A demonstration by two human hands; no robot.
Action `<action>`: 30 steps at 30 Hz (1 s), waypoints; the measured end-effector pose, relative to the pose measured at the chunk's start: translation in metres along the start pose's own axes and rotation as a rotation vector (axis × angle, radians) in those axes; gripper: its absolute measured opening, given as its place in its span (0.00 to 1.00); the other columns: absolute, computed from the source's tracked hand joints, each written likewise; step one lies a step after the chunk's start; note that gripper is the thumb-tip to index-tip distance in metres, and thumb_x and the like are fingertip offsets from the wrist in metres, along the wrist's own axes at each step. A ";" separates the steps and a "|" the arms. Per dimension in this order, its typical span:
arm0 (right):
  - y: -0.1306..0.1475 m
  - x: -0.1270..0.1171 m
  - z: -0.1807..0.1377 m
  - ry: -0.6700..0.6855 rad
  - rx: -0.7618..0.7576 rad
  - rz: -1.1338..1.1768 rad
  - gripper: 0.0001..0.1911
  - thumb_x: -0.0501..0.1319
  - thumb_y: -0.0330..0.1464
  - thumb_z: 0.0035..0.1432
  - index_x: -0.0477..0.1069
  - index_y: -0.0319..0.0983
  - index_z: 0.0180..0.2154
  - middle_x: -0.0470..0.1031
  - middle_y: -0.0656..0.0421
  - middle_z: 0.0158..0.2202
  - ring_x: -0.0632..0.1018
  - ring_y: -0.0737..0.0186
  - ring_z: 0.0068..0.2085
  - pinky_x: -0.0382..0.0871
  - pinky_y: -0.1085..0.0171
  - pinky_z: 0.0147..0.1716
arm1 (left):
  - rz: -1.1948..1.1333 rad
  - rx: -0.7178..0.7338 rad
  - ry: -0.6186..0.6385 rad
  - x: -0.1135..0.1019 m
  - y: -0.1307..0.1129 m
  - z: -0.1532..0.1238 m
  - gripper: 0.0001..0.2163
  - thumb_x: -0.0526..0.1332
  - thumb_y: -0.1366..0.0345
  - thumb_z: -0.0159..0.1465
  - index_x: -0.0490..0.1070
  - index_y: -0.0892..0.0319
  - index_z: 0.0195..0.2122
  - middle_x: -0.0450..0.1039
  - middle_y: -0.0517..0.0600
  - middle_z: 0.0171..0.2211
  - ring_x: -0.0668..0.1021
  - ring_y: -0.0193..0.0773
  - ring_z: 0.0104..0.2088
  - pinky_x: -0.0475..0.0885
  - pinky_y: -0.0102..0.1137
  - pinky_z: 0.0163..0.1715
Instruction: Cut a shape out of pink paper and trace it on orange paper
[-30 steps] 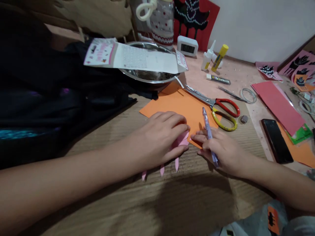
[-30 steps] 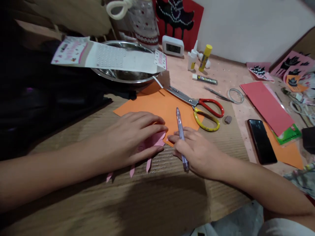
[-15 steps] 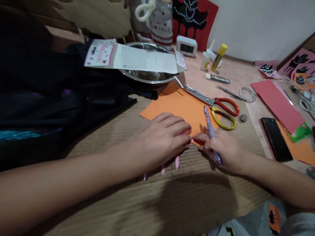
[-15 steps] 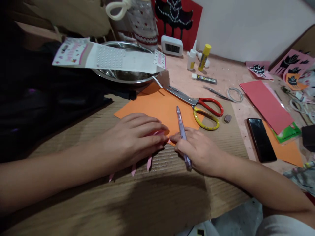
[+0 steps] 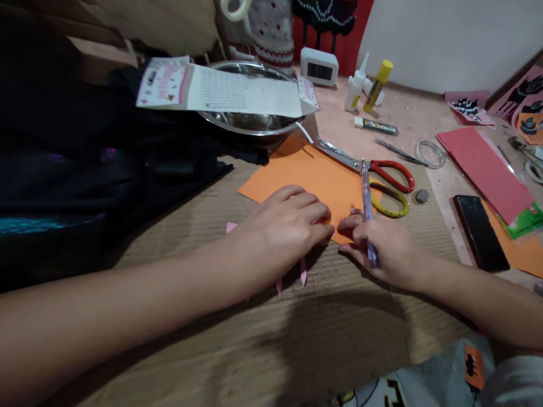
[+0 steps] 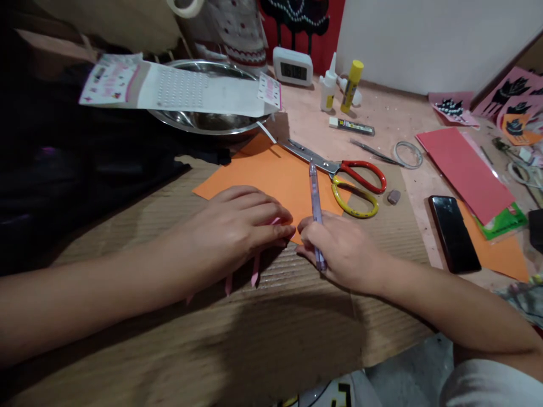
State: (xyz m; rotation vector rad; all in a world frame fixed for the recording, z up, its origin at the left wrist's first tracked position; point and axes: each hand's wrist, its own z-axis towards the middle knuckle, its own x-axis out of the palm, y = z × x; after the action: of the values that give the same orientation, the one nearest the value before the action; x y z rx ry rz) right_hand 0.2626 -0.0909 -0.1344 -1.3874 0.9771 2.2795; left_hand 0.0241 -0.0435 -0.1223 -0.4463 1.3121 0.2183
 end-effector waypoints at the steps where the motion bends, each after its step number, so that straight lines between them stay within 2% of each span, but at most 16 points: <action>1: 0.000 -0.001 0.001 0.010 -0.010 -0.001 0.05 0.59 0.34 0.71 0.66 0.39 0.42 0.82 0.46 0.42 0.82 0.48 0.42 0.76 0.52 0.41 | 0.002 0.000 0.000 0.000 0.000 0.000 0.07 0.65 0.66 0.68 0.81 0.56 0.45 0.81 0.53 0.43 0.78 0.47 0.43 0.65 0.42 0.45; 4: 0.003 -0.002 0.004 0.038 -0.021 -0.018 0.07 0.59 0.36 0.71 0.67 0.40 0.39 0.81 0.45 0.42 0.80 0.47 0.43 0.75 0.51 0.41 | 0.002 0.016 -0.020 0.004 0.002 -0.002 0.07 0.63 0.66 0.69 0.80 0.57 0.45 0.81 0.53 0.43 0.78 0.46 0.43 0.65 0.42 0.47; 10: 0.013 -0.010 0.008 0.118 0.047 -0.077 0.01 0.58 0.29 0.67 0.68 0.38 0.40 0.80 0.42 0.46 0.80 0.45 0.46 0.76 0.47 0.44 | 0.019 0.044 -0.091 0.015 0.007 -0.005 0.12 0.55 0.64 0.74 0.78 0.57 0.43 0.82 0.52 0.43 0.80 0.42 0.41 0.66 0.40 0.49; 12: 0.016 -0.019 0.006 0.212 0.096 -0.068 0.04 0.60 0.27 0.65 0.69 0.37 0.43 0.79 0.41 0.51 0.80 0.44 0.49 0.77 0.47 0.47 | 0.013 0.054 -0.132 0.016 0.008 -0.004 0.16 0.50 0.63 0.77 0.79 0.58 0.42 0.83 0.52 0.42 0.81 0.42 0.40 0.67 0.40 0.49; 15: 0.016 -0.034 -0.002 0.353 0.107 -0.055 0.15 0.57 0.23 0.66 0.67 0.36 0.53 0.76 0.43 0.58 0.76 0.47 0.59 0.75 0.47 0.56 | -0.008 0.054 -0.169 0.014 0.008 -0.003 0.20 0.47 0.62 0.78 0.80 0.59 0.42 0.84 0.52 0.41 0.81 0.41 0.39 0.68 0.40 0.48; 18: 0.016 -0.044 -0.010 0.402 0.068 -0.147 0.19 0.51 0.20 0.68 0.65 0.35 0.58 0.70 0.42 0.65 0.69 0.47 0.67 0.71 0.45 0.62 | -0.033 0.040 -0.163 0.013 0.008 -0.002 0.20 0.48 0.61 0.78 0.80 0.58 0.42 0.84 0.51 0.42 0.82 0.40 0.40 0.68 0.40 0.48; 20: 0.018 -0.044 -0.011 0.390 0.031 -0.240 0.17 0.50 0.20 0.67 0.68 0.32 0.55 0.70 0.36 0.64 0.71 0.42 0.67 0.72 0.42 0.61 | -0.041 0.039 -0.161 0.014 0.008 -0.002 0.19 0.50 0.61 0.78 0.81 0.58 0.43 0.84 0.51 0.43 0.82 0.40 0.40 0.68 0.40 0.48; 23: 0.022 -0.035 -0.006 0.321 -0.040 -0.300 0.11 0.53 0.22 0.68 0.71 0.29 0.49 0.75 0.31 0.59 0.78 0.37 0.60 0.77 0.41 0.55 | -0.042 0.037 -0.173 0.015 0.008 -0.003 0.17 0.51 0.62 0.77 0.81 0.58 0.44 0.85 0.51 0.42 0.82 0.40 0.40 0.69 0.39 0.48; 27: 0.022 -0.025 -0.003 0.273 -0.002 -0.263 0.05 0.60 0.28 0.68 0.71 0.32 0.44 0.78 0.34 0.56 0.80 0.39 0.56 0.80 0.46 0.49 | -0.044 0.038 -0.198 0.016 0.009 -0.004 0.16 0.52 0.62 0.76 0.81 0.60 0.44 0.85 0.52 0.42 0.83 0.42 0.39 0.69 0.41 0.47; 30: 0.022 -0.025 -0.005 0.271 0.045 -0.306 0.06 0.57 0.25 0.69 0.71 0.35 0.46 0.78 0.38 0.56 0.80 0.44 0.54 0.79 0.49 0.48 | -0.062 0.026 -0.177 0.016 0.009 -0.004 0.16 0.53 0.63 0.76 0.81 0.59 0.44 0.84 0.52 0.42 0.83 0.42 0.40 0.70 0.41 0.48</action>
State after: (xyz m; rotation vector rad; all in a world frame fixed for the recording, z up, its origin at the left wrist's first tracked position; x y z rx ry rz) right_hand 0.2655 -0.1077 -0.1056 -1.7250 0.8178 1.8723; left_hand 0.0205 -0.0387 -0.1399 -0.4350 1.1249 0.1850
